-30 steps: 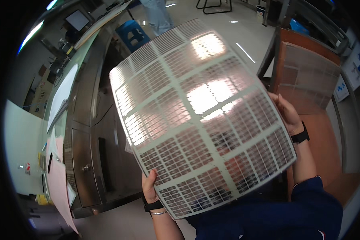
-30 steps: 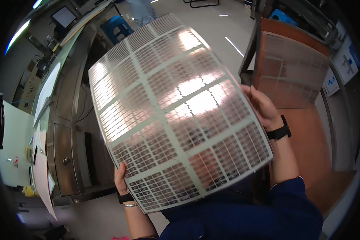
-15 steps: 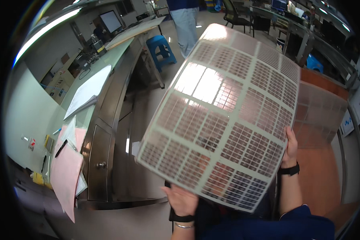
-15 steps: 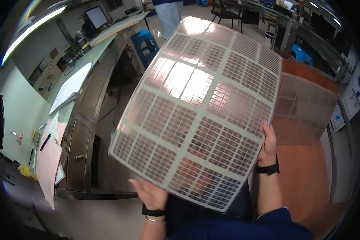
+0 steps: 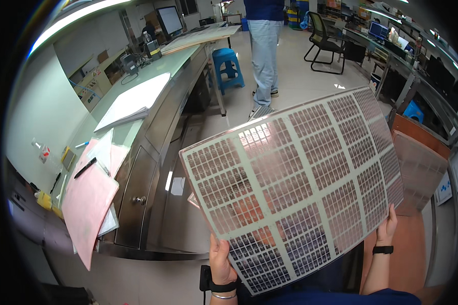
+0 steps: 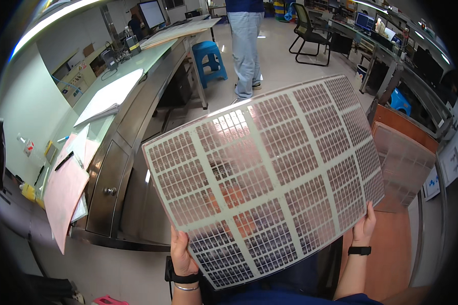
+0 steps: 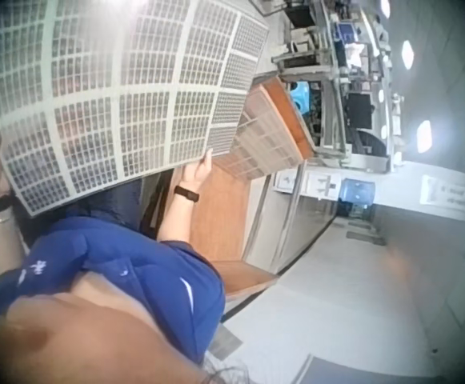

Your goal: Inspecting metal grid sheets for quality and stacking them, followed by filling out a production transfer order.

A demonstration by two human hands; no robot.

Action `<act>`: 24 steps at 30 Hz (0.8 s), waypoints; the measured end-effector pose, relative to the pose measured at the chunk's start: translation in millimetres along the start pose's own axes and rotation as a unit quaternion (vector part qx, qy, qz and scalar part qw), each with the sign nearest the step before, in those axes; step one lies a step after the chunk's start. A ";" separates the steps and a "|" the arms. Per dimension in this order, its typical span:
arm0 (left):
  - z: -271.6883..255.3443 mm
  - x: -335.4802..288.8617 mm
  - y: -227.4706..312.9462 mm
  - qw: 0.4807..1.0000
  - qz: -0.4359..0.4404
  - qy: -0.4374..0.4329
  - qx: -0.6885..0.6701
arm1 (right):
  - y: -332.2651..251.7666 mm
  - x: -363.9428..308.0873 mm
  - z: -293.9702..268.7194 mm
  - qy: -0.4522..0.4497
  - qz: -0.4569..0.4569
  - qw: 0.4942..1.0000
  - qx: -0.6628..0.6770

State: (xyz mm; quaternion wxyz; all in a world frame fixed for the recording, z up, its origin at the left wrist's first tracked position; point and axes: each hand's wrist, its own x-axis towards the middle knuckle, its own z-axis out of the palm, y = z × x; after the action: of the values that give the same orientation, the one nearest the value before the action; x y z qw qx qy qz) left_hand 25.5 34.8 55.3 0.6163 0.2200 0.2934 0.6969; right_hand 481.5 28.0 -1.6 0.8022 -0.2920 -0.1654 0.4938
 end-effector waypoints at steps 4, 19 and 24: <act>-12.9 -2.2 -5.9 1.000 -0.017 -0.003 0.009 | 8.2 -7.7 -4.8 -0.003 0.025 1.000 0.018; -20.2 3.9 -9.4 0.998 0.021 0.033 0.052 | 4.4 -7.4 -0.1 0.014 0.039 0.999 0.017; -14.5 9.1 -9.5 0.998 0.027 0.011 0.055 | -4.4 -6.4 -9.7 0.024 0.056 0.998 0.015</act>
State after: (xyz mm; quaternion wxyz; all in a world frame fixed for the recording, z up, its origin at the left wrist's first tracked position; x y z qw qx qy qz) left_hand 21.4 42.5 37.8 0.5811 0.2537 0.3318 0.6985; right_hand 486.9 17.9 -6.1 0.7813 -0.3007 -0.1222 0.5332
